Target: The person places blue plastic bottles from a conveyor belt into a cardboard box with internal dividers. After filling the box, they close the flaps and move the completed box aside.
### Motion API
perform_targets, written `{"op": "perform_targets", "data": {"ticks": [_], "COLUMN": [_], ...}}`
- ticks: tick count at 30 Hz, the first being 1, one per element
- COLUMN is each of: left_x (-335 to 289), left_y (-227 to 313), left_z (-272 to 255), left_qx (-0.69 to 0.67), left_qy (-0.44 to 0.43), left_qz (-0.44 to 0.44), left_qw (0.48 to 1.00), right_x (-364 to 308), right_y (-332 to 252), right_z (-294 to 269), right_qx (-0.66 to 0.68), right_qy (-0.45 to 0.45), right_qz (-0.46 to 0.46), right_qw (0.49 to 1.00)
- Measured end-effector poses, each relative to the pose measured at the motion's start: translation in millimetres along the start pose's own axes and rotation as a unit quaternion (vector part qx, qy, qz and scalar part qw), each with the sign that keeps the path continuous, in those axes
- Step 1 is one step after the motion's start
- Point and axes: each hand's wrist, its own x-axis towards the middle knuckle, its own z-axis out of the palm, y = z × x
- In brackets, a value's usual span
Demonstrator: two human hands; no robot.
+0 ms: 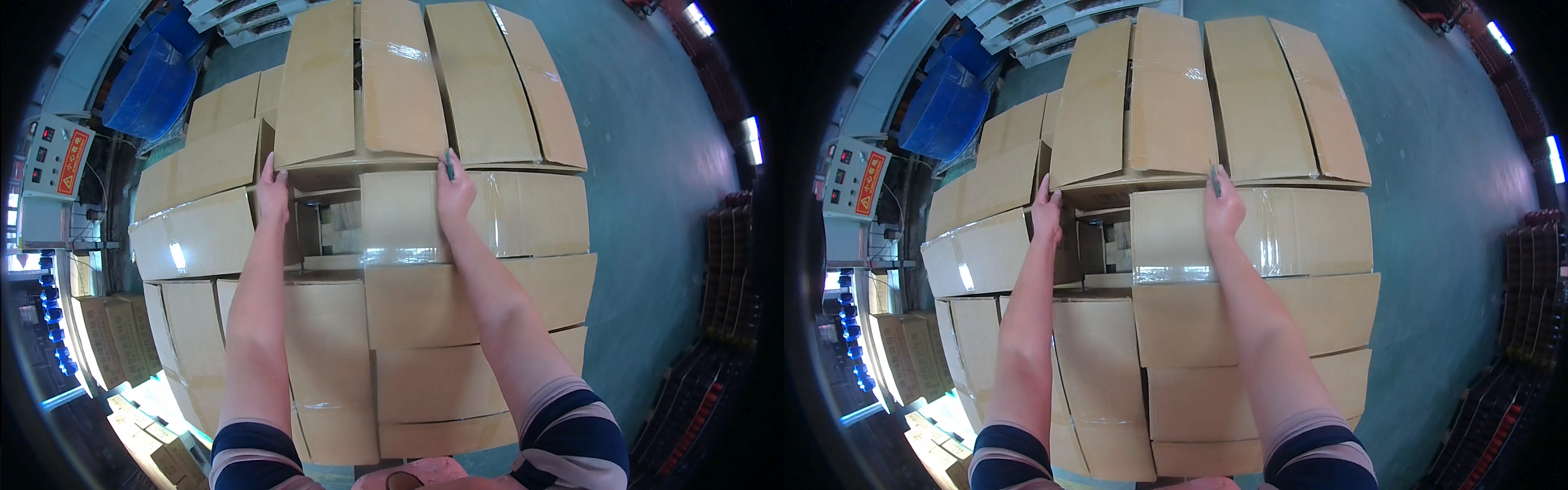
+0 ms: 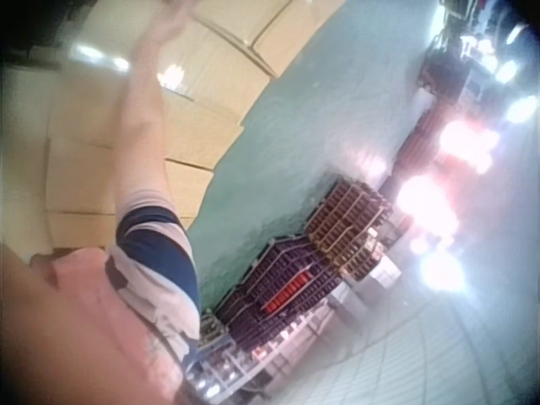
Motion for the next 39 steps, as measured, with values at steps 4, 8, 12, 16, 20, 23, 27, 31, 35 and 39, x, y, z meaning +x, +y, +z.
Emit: {"op": "perform_targets", "data": {"ticks": [4, 8, 12, 16, 20, 23, 27, 31, 35, 39], "left_x": [9, 4, 0, 0, -5, -15, -21, -19, -59, -187], "left_y": [-2, -4, -1, 2, 4, 1, -1, 5, 7, 9], "left_z": [-1, 1, 5, 6, 2, 4, 5, 1, 9, 0], "left_qx": [0.083, 0.08, 0.052, 0.041, 0.066, 0.141, 0.238, 0.213, 0.246, 0.033], "left_qy": [-0.053, -0.045, -0.027, -0.031, -0.09, -0.103, -0.114, -0.098, -0.006, -0.051], "left_qz": [-0.052, -0.045, -0.068, -0.055, -0.039, -0.021, -0.018, -0.031, 0.015, 0.01], "left_qw": [0.994, 0.995, 0.996, 0.997, 0.993, 0.984, 0.964, 0.972, 0.969, 0.998], "right_x": [-8, -14, -14, -5, 0, -4, -14, -10, -1, -1], "right_y": [4, -5, -13, -5, 13, 19, 11, 5, 13, 23], "right_z": [0, -4, -7, -6, -21, -31, -31, -20, -23, -53], "right_qx": [-0.047, -0.049, -0.07, -0.079, 0.035, -0.008, -0.163, -0.13, -0.113, 0.237], "right_qy": [0.01, 0.031, 0.021, -0.002, -0.012, -0.012, -0.003, 0.004, 0.004, -0.087], "right_qz": [-0.038, -0.08, -0.049, 0.008, 0.026, -0.022, -0.063, -0.088, -0.122, 0.119], "right_qw": [0.998, 0.995, 0.996, 0.997, 0.999, 1.0, 0.985, 0.988, 0.986, 0.96]}}
